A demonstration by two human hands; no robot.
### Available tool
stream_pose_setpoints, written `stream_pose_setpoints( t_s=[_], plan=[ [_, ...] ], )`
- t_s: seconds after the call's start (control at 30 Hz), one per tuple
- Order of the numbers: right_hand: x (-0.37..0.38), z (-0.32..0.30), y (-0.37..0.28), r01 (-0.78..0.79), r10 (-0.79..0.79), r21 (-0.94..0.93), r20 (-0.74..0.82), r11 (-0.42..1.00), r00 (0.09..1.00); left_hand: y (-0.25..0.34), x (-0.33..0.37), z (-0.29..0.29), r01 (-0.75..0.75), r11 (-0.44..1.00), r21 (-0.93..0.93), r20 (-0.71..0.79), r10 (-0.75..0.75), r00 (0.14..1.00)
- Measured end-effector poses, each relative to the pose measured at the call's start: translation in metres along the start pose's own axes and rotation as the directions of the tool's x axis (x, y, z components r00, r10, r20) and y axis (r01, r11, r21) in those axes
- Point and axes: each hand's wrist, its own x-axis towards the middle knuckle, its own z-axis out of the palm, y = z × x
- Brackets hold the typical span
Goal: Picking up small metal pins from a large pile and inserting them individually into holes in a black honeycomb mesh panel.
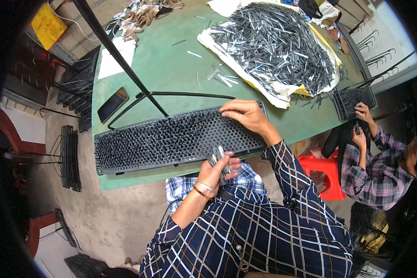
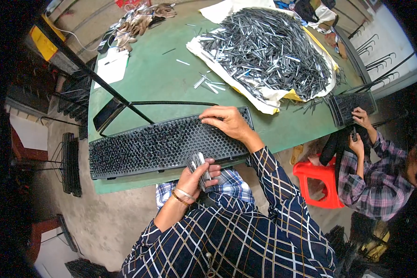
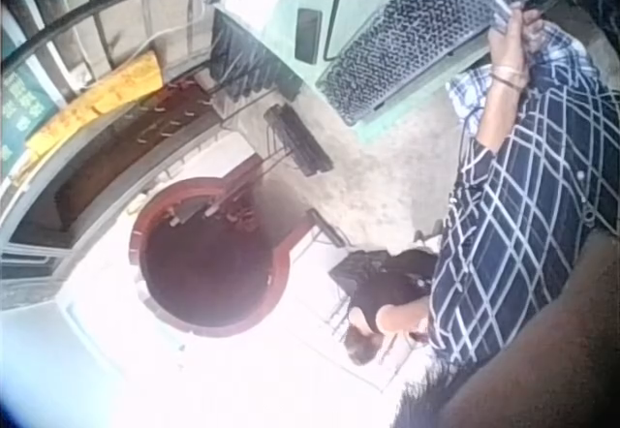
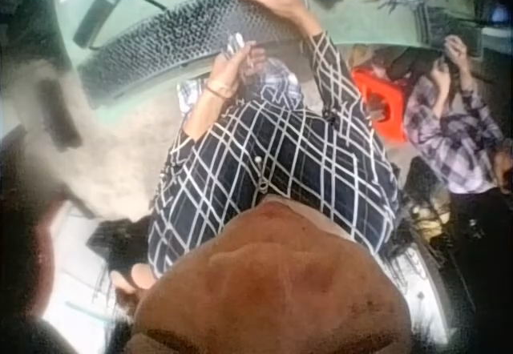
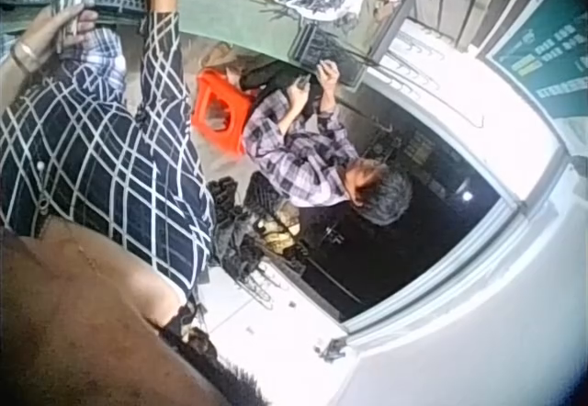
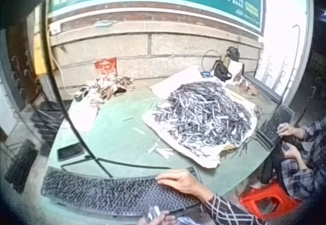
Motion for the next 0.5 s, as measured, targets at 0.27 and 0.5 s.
stream_pose_setpoints(
  t_s=[0.27,0.5],
  plan=[
    [-0.007,0.021,-0.001,-0.240,0.282,0.241,-0.159,0.940,0.946,0.001,0.001,-0.001,0.052,0.999,-0.007,0.019,-0.052,0.998],
    [-0.011,0.029,-0.004,-0.288,0.366,0.293,-0.258,0.912,0.894,0.000,0.002,-0.003,0.060,0.998,-0.024,0.047,-0.059,0.997]
  ],
)
